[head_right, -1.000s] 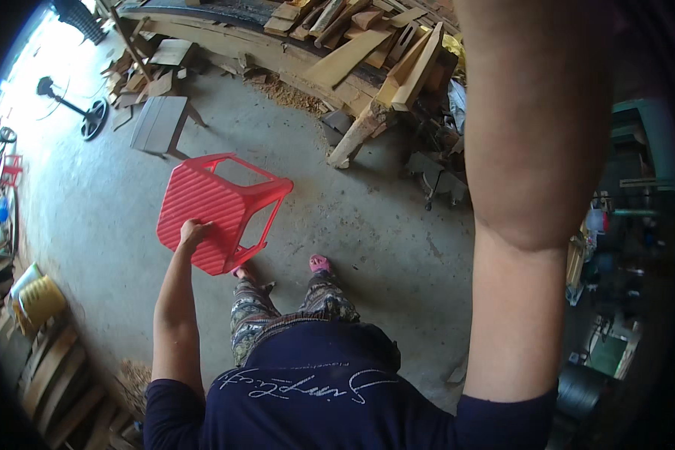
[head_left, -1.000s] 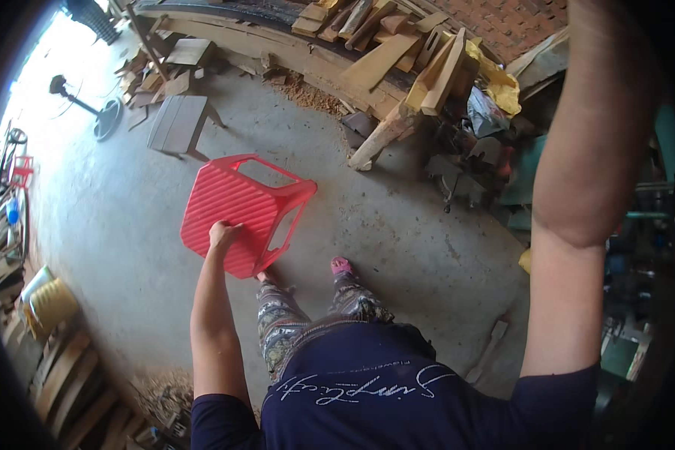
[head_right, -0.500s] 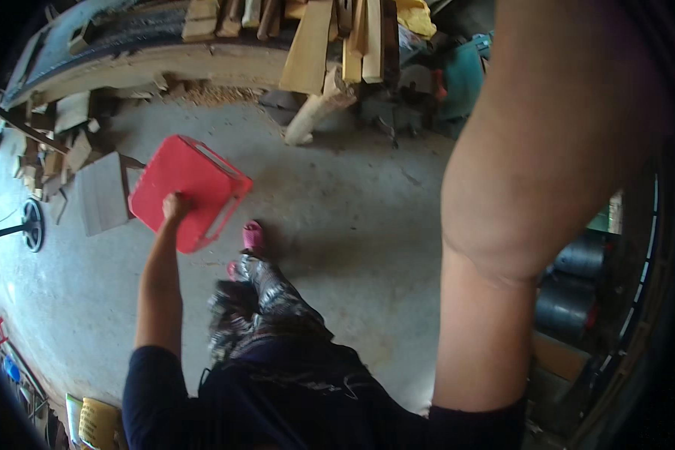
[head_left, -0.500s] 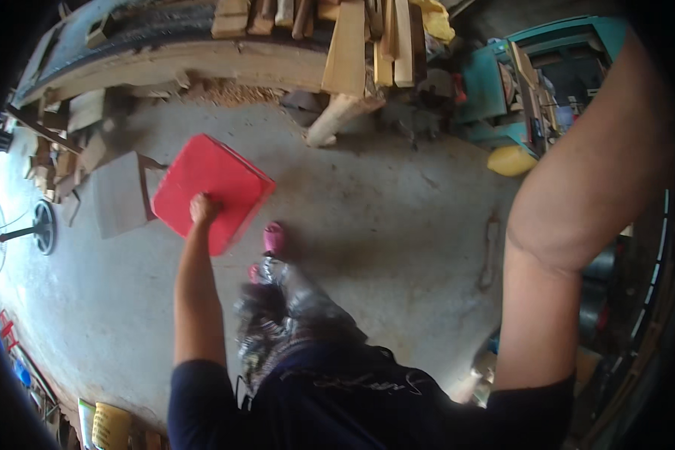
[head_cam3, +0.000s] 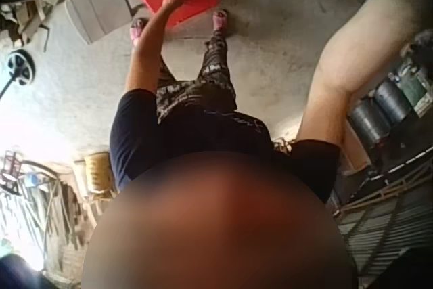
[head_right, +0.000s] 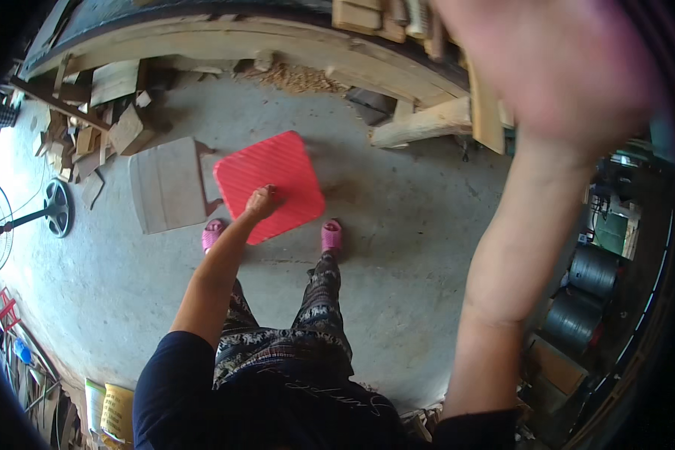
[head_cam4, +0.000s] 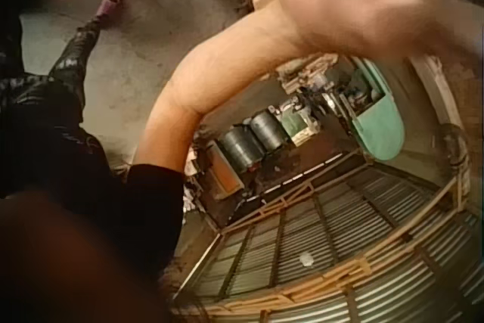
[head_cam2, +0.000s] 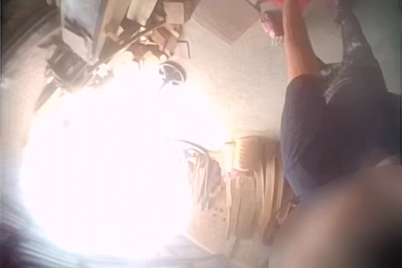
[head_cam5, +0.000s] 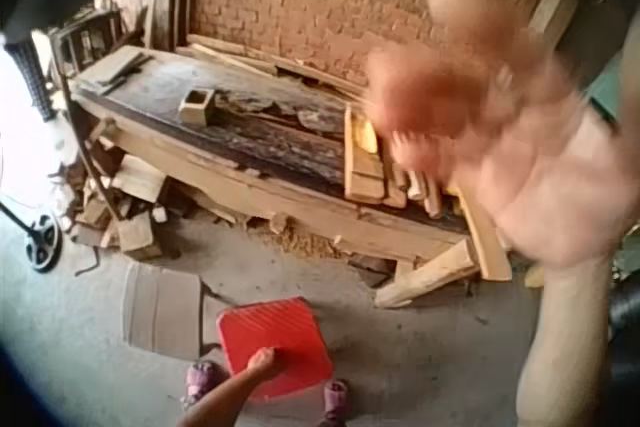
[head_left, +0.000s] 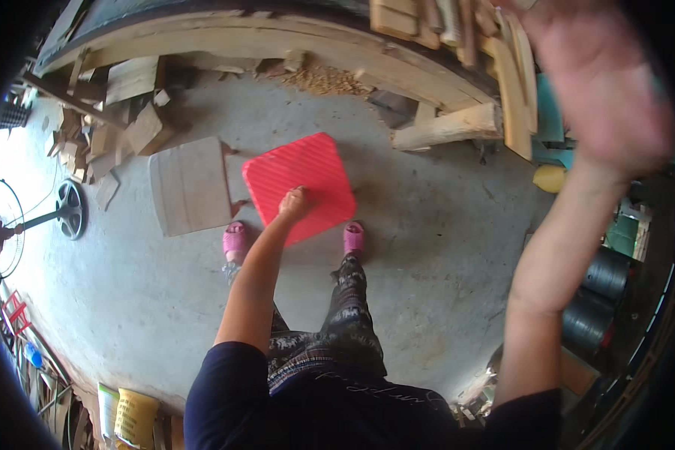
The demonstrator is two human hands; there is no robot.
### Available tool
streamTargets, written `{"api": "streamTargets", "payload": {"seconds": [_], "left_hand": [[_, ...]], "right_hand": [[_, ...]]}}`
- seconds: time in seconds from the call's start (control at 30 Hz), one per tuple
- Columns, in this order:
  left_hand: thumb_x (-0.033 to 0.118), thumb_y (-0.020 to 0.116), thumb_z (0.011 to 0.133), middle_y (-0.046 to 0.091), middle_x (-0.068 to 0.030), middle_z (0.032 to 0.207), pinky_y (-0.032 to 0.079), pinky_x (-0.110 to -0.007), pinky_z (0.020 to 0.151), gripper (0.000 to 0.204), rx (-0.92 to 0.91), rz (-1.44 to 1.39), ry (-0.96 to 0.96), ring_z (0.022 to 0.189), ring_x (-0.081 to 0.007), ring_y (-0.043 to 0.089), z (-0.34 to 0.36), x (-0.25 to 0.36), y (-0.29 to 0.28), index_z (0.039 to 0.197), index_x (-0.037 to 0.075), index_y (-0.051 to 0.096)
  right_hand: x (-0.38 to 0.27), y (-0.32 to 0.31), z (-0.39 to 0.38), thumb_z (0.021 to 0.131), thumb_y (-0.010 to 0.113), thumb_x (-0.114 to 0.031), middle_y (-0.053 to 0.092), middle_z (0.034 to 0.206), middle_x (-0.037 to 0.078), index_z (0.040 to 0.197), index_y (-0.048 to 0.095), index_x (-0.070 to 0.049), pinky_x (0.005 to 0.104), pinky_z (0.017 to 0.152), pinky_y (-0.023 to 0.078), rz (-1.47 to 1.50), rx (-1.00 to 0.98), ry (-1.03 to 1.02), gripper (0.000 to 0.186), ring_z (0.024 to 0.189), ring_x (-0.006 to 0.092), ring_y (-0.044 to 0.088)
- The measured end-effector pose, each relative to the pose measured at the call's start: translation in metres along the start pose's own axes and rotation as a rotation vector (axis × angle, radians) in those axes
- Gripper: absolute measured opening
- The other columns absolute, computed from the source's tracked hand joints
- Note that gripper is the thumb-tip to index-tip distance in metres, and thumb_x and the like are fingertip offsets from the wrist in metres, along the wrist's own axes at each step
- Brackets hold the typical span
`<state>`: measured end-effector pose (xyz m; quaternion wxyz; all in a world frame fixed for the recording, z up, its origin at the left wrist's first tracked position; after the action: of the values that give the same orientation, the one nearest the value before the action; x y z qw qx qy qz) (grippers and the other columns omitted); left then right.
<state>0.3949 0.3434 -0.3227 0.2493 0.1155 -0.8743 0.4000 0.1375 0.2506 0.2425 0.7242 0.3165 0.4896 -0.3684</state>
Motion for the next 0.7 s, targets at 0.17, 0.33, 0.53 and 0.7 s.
{"api": "streamTargets", "payload": {"seconds": [0.17,0.33,0.53,0.7], "left_hand": [[0.029,0.071,0.086,0.062,-0.0145,0.108,0.051,-0.038,0.084,0.039,0.105,-0.859,-0.138,0.094,-0.0262,0.063,-0.029,-0.035,-0.039,0.115,0.004,0.062],[0.049,0.069,0.083,0.05,-0.0215,0.13,0.04,-0.051,0.096,0.07,0.772,0.006,-0.466,0.116,-0.0403,0.048,-0.053,-0.342,-0.136,0.134,0.007,0.046],[0.065,0.062,0.083,0.048,-0.0209,0.139,0.038,-0.043,0.105,0.092,-0.005,-0.69,-0.671,0.128,-0.0316,0.046,0.004,-0.445,-0.136,0.137,-0.006,0.043],[0.063,0.053,0.09,0.048,-0.0188,0.139,0.039,-0.043,0.105,0.084,-0.052,-1.134,-0.512,0.127,-0.0306,0.048,0.033,-0.433,-0.151,0.142,-0.001,0.039]], "right_hand": [[0.173,0.036,-0.093,0.096,0.052,-0.041,0.065,0.118,0.011,0.137,0.047,0.0,0.0327,0.092,0.047,-0.018,0.724,0.639,0.058,0.104,0.0181,0.062],[0.441,0.195,-0.089,0.096,0.06,-0.029,0.06,0.126,0.012,0.135,0.048,-0.001,0.0342,0.092,0.049,0.395,0.602,0.919,0.049,0.113,0.0191,0.059],[0.679,0.239,-0.114,0.086,0.064,-0.055,0.035,0.148,0.029,0.147,0.026,0.007,0.042,0.112,0.032,-0.267,0.687,1.137,0.094,0.139,0.0346,0.036],[0.75,0.236,-0.096,0.074,0.067,-0.067,0.045,0.142,0.026,0.144,0.033,0.007,0.0365,0.11,0.035,0.06,0.754,1.144,0.107,0.134,0.0318,0.043]]}}
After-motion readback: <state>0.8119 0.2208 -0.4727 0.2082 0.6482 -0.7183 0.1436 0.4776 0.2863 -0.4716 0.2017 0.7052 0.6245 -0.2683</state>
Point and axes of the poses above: each hand's wrist, its own z-axis towards the middle knuckle, its own y-axis out of the palm, x = y × z, the point moved 6 cm from there along z, towards the middle knuckle
